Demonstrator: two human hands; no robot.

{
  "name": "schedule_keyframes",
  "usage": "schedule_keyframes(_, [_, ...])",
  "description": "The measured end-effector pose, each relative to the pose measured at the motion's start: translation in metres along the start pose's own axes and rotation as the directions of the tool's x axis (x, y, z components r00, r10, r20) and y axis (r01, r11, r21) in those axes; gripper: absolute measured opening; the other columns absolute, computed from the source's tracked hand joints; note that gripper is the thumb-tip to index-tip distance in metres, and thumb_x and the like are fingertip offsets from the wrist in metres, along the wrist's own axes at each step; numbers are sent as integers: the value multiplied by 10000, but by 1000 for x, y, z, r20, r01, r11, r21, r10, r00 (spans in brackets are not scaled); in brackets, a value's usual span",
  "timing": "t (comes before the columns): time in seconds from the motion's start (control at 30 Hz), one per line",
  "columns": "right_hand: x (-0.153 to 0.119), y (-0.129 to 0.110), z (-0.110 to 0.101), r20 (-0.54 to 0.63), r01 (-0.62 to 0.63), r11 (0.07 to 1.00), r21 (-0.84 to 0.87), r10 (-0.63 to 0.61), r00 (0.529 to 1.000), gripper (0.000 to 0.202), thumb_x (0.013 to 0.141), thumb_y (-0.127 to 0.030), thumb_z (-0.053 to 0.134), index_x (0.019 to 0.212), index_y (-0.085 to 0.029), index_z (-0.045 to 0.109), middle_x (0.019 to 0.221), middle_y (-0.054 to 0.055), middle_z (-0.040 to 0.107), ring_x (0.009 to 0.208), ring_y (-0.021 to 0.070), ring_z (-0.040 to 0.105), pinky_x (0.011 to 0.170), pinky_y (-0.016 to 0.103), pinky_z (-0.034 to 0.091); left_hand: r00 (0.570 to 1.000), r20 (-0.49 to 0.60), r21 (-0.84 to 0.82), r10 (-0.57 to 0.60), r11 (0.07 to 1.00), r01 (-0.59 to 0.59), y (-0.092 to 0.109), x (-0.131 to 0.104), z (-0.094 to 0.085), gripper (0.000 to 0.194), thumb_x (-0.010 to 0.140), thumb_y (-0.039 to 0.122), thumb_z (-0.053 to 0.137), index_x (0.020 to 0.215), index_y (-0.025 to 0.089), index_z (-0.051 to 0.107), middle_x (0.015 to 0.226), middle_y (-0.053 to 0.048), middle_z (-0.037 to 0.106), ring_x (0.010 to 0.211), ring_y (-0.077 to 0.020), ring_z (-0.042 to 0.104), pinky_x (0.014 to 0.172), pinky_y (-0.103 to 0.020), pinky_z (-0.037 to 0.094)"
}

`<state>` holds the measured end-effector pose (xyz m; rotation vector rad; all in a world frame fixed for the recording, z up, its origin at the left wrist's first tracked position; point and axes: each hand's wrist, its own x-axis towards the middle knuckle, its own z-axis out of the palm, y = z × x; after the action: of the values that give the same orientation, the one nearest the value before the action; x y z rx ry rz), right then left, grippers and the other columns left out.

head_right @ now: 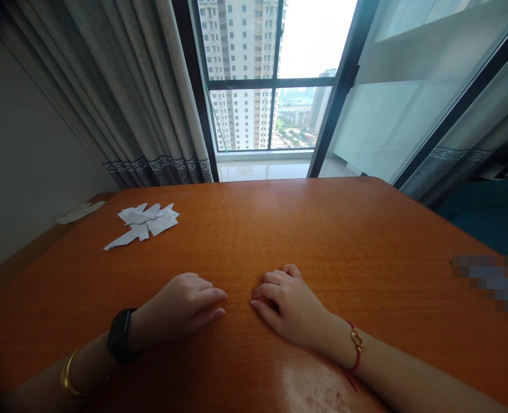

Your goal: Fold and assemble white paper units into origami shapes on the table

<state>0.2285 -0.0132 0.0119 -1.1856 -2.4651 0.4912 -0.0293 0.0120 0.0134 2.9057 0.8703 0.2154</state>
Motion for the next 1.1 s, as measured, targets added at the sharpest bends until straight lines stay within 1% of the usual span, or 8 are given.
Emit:
schedule_keyframes(0.57, [-1,1,0,1,8,1000,5,-8,1000,151,935,-233,520,904,-230,668,945,18,700,882,155,601,870,371,286,1000,24,3,-8,1000,8,0,1,-1,193,934,334,499,902,209,642,716,-12,670,647,-182,626,606,-294,392])
schedule_keyframes(0.93, [0,0,0,-3,17,1000,-9,-17,1000,161,940,-246,519,879,-231,668,890,10,699,859,153,602,859,367,289,1000,8,-3,-5,1000,5,0,0,0,193,940,332,488,947,210,638,713,-18,662,641,-178,618,608,-283,402])
schedule_keyframes(1.1, [0,1,0,0,27,1000,-5,-27,1000,200,955,-285,494,884,-225,671,909,32,708,862,161,603,856,375,293,1000,2,-6,-6,1000,6,1,0,-1,202,943,334,480,945,211,640,715,-21,663,647,-175,620,610,-278,402])
